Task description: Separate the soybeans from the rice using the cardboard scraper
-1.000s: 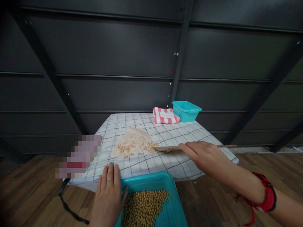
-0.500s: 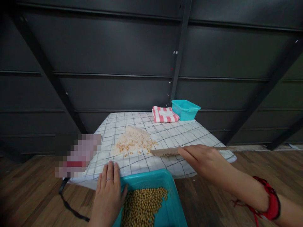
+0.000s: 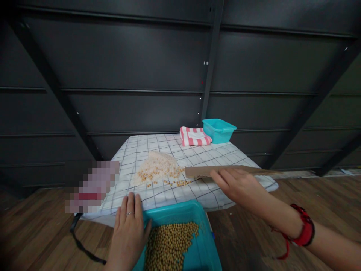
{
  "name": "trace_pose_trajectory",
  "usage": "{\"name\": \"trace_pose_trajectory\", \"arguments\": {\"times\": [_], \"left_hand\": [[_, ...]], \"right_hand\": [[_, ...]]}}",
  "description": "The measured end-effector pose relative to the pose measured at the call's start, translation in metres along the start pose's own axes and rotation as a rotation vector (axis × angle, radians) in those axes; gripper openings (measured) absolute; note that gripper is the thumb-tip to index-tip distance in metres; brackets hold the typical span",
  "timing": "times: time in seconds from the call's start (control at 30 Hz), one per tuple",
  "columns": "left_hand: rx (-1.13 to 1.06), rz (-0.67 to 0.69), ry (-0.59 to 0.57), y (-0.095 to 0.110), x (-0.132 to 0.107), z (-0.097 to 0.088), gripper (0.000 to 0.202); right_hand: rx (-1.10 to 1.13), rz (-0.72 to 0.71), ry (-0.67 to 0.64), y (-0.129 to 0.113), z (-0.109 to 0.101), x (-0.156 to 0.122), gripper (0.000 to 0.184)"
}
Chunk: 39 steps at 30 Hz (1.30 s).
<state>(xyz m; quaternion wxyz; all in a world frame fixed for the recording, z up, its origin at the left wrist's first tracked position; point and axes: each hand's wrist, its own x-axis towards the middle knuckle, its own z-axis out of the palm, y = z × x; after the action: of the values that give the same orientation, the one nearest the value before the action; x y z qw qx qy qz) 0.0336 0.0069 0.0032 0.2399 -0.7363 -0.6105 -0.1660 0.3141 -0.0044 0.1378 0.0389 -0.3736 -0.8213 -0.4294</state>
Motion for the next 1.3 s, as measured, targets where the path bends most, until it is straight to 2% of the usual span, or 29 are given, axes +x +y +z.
{"name": "trace_pose_trajectory", "arguments": {"times": [0.27, 0.4, 0.57, 0.73, 0.83, 0.9, 1.0, 1.17, 1.3], "left_hand": [[-0.017, -0.009, -0.009, 0.002, 0.000, -0.002, 0.048], [-0.024, 0.001, 0.003, 0.002, -0.001, -0.001, 0.047], [-0.043, -0.003, 0.009, 0.002, -0.001, 0.000, 0.048], [-0.048, -0.004, 0.008, 0.002, -0.002, 0.002, 0.048], [-0.070, -0.017, 0.009, 0.002, -0.002, 0.003, 0.050], [-0.075, -0.025, 0.010, 0.002, -0.003, 0.004, 0.052], [-0.060, -0.019, 0.018, 0.002, -0.002, 0.004, 0.051], [-0.013, 0.011, 0.007, 0.001, -0.002, 0.002, 0.049], [0.000, 0.012, -0.008, 0.000, -0.002, 0.002, 0.050]], "right_hand": [[0.164, -0.020, 0.067, -0.005, -0.004, -0.009, 0.034], [0.123, -0.013, 0.114, -0.003, -0.005, -0.008, 0.032], [0.111, 0.016, 0.088, 0.002, 0.000, -0.011, 0.037], [0.280, 0.042, 0.044, 0.001, -0.006, -0.021, 0.032], [0.368, 0.095, 0.110, -0.003, -0.012, -0.030, 0.031], [0.351, 0.101, 0.155, -0.004, -0.014, -0.032, 0.033], [0.309, 0.094, 0.131, -0.005, -0.015, -0.028, 0.034], [0.382, 0.109, 0.044, -0.011, -0.014, -0.017, 0.034], [0.369, 0.076, 0.115, -0.015, -0.023, -0.013, 0.030]]}}
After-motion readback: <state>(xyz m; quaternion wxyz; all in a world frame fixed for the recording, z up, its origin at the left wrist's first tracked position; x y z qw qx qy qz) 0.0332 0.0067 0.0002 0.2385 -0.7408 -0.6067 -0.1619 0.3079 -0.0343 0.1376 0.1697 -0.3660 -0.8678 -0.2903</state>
